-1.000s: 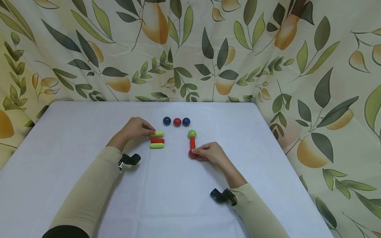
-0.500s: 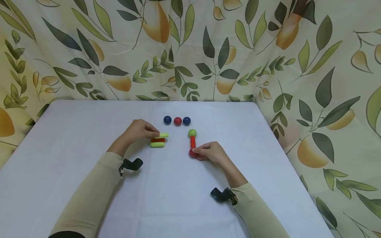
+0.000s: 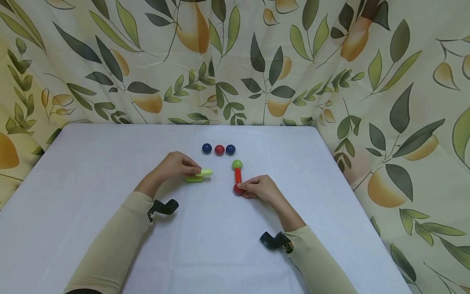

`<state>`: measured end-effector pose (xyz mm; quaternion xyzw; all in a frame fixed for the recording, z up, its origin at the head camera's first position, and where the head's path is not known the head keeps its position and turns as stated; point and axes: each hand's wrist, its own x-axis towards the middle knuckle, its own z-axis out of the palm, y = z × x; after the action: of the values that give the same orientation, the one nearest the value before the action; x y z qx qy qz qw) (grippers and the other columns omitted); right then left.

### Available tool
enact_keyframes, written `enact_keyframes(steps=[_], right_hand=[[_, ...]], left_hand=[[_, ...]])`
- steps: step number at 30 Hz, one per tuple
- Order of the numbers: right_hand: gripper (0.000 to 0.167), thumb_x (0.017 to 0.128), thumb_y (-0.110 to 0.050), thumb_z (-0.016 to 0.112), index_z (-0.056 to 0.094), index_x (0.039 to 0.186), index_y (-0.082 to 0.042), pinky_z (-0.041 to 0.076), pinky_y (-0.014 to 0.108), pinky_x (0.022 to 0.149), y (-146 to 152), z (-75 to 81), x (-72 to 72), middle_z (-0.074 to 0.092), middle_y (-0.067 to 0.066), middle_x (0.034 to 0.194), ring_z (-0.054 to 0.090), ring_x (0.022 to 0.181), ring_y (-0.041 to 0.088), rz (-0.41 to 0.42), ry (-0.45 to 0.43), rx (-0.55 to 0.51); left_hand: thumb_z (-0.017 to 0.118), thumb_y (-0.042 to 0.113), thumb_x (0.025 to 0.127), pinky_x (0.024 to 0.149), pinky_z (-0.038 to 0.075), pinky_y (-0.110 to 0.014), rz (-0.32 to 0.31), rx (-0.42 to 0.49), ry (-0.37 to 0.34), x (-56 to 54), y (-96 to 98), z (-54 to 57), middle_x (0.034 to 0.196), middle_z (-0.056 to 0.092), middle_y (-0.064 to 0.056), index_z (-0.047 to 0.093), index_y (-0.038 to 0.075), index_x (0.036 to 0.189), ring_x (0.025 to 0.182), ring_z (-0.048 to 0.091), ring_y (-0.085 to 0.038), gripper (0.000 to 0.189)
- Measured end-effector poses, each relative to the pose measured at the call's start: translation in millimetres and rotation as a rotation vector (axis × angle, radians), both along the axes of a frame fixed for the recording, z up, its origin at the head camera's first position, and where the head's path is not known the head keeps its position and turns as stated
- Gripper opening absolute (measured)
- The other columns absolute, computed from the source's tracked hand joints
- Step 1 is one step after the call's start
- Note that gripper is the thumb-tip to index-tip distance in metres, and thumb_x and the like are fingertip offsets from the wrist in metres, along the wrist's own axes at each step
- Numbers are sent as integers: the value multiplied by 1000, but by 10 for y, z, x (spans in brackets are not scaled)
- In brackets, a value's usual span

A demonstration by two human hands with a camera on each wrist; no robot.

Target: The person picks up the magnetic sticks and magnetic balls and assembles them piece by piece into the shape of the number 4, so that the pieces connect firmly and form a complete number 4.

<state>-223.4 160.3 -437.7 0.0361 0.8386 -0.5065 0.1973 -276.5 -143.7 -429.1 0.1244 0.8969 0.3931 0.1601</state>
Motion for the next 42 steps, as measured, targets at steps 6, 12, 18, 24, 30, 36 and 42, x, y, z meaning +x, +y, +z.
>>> enact_keyframes(steps=[6,12,18,24,30,36,42], right_hand=[[31,88,-23,75,74,107,2,58,26,71,-2,-2,1,75,14,93,72,72,13,-7,-8,1],[32,88,-24,75,74,107,2,58,26,71,0,6,1,76,13,93,72,72,12,-11,-13,10],[32,88,-24,74,74,107,2,58,26,72,4,10,-6,75,13,94,72,72,12,-8,-17,12],[31,88,-22,75,73,108,2,58,27,72,20,-8,-21,75,14,97,72,74,13,-10,-31,-17],[31,88,-21,75,72,109,2,59,28,73,28,-8,-24,74,14,100,72,76,14,-3,-37,-41],[31,89,-21,74,73,109,3,58,27,72,37,-8,-27,75,14,96,72,73,12,-4,-39,-33],[29,88,-20,75,73,108,2,58,26,70,53,4,-33,75,12,94,71,71,12,-6,-50,-41]], left_hand=[[78,33,85,82,49,-28,-20,9,-43,30,89,-51,101,75,-1,80,15,101,95,61,-17,24],[77,34,86,77,53,-26,-62,19,-68,59,183,-76,98,75,0,79,15,100,87,63,-14,24],[76,33,86,75,52,-26,-91,30,-67,64,275,-93,95,75,2,80,17,100,84,62,-14,22],[77,32,86,75,52,-25,-119,41,-72,80,397,-101,94,74,3,80,17,99,85,62,-14,20],[76,30,87,78,52,-25,-153,48,-68,113,499,-137,91,75,3,79,16,100,85,62,-13,19],[76,28,87,82,51,-28,-163,50,-60,128,553,-166,91,75,4,80,17,98,87,62,-13,17],[77,29,86,82,51,-28,-161,35,-54,128,604,-183,89,75,5,80,17,98,87,62,-13,17]])
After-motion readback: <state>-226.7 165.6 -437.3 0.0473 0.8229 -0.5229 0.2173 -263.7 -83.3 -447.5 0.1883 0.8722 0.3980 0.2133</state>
